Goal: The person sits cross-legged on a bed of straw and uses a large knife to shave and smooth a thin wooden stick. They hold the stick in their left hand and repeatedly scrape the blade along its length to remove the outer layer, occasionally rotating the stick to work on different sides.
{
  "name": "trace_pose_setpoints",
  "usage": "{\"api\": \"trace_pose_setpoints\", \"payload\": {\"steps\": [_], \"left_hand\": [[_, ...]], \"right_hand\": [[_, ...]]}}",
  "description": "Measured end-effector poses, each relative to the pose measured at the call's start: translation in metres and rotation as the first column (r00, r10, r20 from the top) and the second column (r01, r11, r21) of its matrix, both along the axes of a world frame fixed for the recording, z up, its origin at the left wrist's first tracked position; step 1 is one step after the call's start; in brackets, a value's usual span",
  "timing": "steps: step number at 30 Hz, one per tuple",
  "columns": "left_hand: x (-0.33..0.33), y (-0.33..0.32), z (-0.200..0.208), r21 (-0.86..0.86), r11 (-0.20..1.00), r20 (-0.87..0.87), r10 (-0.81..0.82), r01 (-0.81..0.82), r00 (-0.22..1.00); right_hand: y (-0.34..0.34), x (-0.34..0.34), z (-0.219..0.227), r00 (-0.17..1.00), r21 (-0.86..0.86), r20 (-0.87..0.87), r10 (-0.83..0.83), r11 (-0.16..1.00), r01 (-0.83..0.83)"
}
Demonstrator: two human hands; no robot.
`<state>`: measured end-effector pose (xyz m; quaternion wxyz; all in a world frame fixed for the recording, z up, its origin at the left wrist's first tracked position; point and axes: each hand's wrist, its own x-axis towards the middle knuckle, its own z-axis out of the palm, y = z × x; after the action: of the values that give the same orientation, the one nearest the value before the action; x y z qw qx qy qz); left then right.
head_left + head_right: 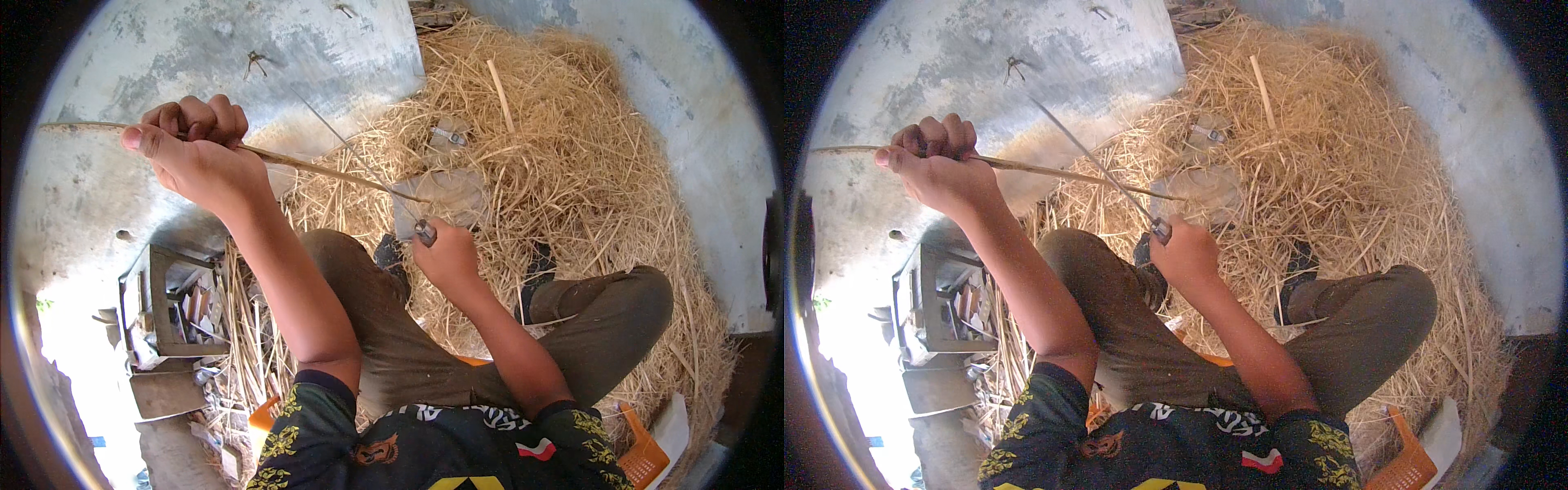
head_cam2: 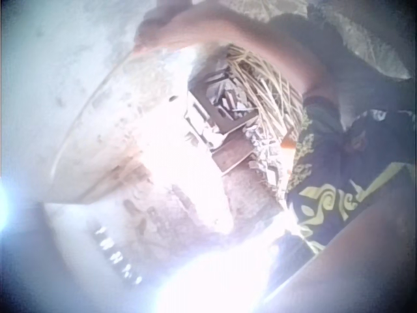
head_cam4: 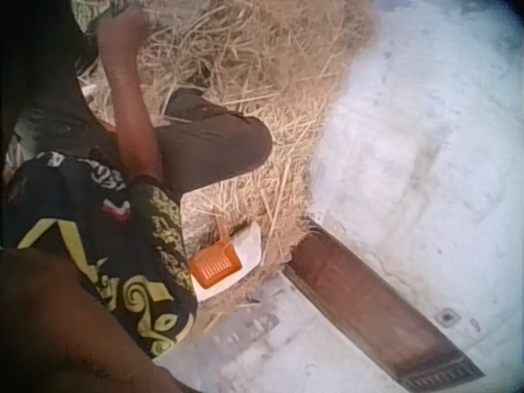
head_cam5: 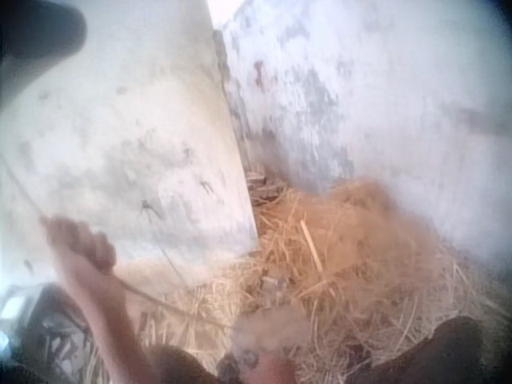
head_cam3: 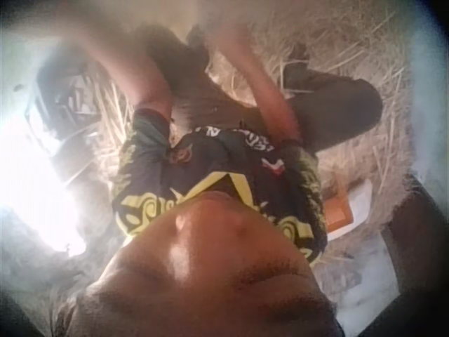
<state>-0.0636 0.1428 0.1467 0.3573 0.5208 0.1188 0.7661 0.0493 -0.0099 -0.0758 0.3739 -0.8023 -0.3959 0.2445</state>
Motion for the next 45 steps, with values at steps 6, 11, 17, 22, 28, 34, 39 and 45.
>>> {"api": "trace_pose_setpoints", "payload": {"steps": [6,11,17,22,28,34,39,45], "left_hand": [[0.000,0.007,-0.002,0.013,1.000,-0.007,-0.003,0.004,1.000],[-0.002,0.013,0.001,-0.014,1.000,0.020,0.002,-0.002,1.000],[-0.007,0.016,-0.004,0.022,0.999,0.001,0.030,-0.030,1.000],[-0.013,0.020,-0.005,-0.041,0.999,0.018,0.001,0.000,1.000],[-0.018,0.027,-0.008,-0.013,0.999,0.002,0.046,-0.046,0.999],[-0.014,0.020,-0.006,-0.011,0.997,-0.020,0.071,-0.071,0.997],[-0.012,0.017,-0.004,-0.053,0.998,0.009,0.024,-0.024,1.000],[-0.018,0.027,-0.006,-0.014,0.999,0.008,0.041,-0.041,0.999]], "right_hand": [[-0.016,0.024,-0.152,0.993,-0.303,-0.005,-0.121,0.946,0.113],[-0.003,0.021,-0.102,0.995,-0.313,0.053,-0.085,0.945,0.097],[-0.001,0.006,-0.080,1.000,-0.128,-0.011,-0.005,0.992,0.004],[-0.040,0.041,-0.185,0.983,-0.458,0.049,-0.178,0.870,0.181],[-0.015,0.035,-0.135,0.985,-0.290,0.070,-0.157,0.942,0.171],[-0.005,0.029,-0.142,0.994,-0.083,0.053,-0.093,0.992,0.097],[-0.034,0.031,-0.172,0.991,-0.445,0.017,-0.130,0.887,0.124],[-0.020,0.034,-0.135,0.987,-0.366,0.026,-0.157,0.918,0.156]]}}
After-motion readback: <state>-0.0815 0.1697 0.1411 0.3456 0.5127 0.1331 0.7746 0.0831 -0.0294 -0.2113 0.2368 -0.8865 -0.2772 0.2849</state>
